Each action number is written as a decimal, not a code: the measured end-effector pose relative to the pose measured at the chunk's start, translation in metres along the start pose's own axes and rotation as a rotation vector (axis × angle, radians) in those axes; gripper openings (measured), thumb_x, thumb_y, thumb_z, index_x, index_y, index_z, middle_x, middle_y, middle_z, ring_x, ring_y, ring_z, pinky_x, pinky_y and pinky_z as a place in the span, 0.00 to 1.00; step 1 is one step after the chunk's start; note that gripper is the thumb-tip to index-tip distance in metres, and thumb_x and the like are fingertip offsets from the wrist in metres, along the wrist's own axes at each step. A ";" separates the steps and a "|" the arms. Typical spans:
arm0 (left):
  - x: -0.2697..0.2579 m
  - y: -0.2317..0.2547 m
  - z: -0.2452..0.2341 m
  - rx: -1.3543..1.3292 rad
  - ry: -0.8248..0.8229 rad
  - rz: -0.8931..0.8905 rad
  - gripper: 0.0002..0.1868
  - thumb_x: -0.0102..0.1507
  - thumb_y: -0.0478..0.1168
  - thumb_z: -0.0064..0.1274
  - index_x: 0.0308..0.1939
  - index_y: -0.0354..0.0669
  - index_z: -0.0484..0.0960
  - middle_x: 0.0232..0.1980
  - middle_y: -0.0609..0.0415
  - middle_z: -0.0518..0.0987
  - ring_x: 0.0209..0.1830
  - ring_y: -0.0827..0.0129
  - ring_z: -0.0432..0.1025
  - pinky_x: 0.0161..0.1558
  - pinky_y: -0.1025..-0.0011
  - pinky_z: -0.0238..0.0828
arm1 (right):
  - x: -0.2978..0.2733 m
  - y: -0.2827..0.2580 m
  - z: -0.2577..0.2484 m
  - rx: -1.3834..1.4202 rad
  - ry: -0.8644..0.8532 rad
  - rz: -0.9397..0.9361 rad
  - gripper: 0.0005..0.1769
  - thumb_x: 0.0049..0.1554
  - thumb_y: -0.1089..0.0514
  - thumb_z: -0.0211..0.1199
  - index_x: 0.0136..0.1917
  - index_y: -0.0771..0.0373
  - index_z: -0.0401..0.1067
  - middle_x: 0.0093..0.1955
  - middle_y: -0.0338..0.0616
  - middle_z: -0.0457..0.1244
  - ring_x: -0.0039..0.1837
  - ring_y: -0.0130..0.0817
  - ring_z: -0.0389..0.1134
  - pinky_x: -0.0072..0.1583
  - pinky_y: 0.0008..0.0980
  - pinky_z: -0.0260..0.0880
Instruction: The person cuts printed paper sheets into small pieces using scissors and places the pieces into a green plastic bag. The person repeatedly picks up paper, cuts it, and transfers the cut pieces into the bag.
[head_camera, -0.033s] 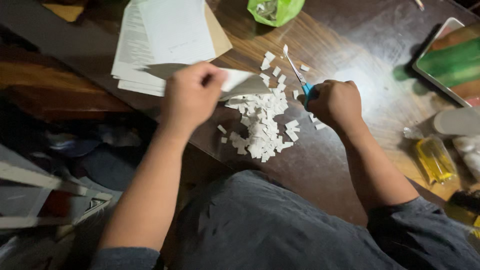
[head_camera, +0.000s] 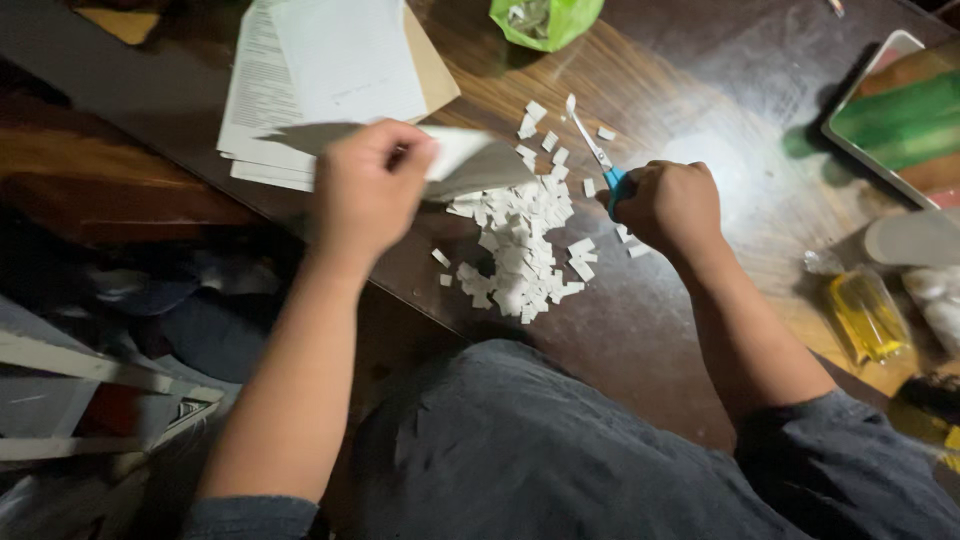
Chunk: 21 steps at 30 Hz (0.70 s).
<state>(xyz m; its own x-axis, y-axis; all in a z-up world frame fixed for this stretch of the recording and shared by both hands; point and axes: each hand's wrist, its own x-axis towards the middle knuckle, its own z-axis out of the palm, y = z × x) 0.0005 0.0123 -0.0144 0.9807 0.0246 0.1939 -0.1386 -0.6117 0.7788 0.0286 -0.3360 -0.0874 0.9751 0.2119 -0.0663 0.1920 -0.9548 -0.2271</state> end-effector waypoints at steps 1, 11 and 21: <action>-0.003 -0.019 0.000 -0.058 0.039 0.024 0.07 0.68 0.37 0.63 0.48 0.41 0.85 0.43 0.51 0.86 0.40 0.67 0.81 0.44 0.72 0.77 | -0.001 0.009 0.011 0.011 -0.058 0.041 0.19 0.55 0.37 0.70 0.39 0.53 0.81 0.34 0.44 0.68 0.34 0.48 0.67 0.46 0.46 0.69; -0.073 -0.153 0.037 -0.441 0.192 -0.580 0.14 0.66 0.29 0.52 0.56 0.38 0.77 0.43 0.56 0.79 0.40 0.75 0.75 0.42 0.78 0.76 | -0.023 0.014 0.113 -0.211 -0.219 -0.044 0.09 0.44 0.50 0.63 0.30 0.55 0.78 0.35 0.47 0.69 0.38 0.47 0.71 0.50 0.43 0.65; 0.009 -0.083 -0.035 -0.591 0.305 0.090 0.19 0.71 0.27 0.54 0.64 0.35 0.68 0.61 0.49 0.76 0.59 0.65 0.76 0.63 0.68 0.78 | -0.027 0.013 0.136 -0.185 -0.270 -0.077 0.15 0.46 0.44 0.65 0.30 0.57 0.78 0.35 0.48 0.70 0.39 0.47 0.71 0.50 0.45 0.66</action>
<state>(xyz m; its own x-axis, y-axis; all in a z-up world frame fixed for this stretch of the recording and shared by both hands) 0.0157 0.0911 -0.0568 0.8910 0.2689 0.3657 -0.3554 -0.0877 0.9306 -0.0099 -0.3259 -0.2207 0.8969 0.3086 -0.3169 0.3048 -0.9503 -0.0628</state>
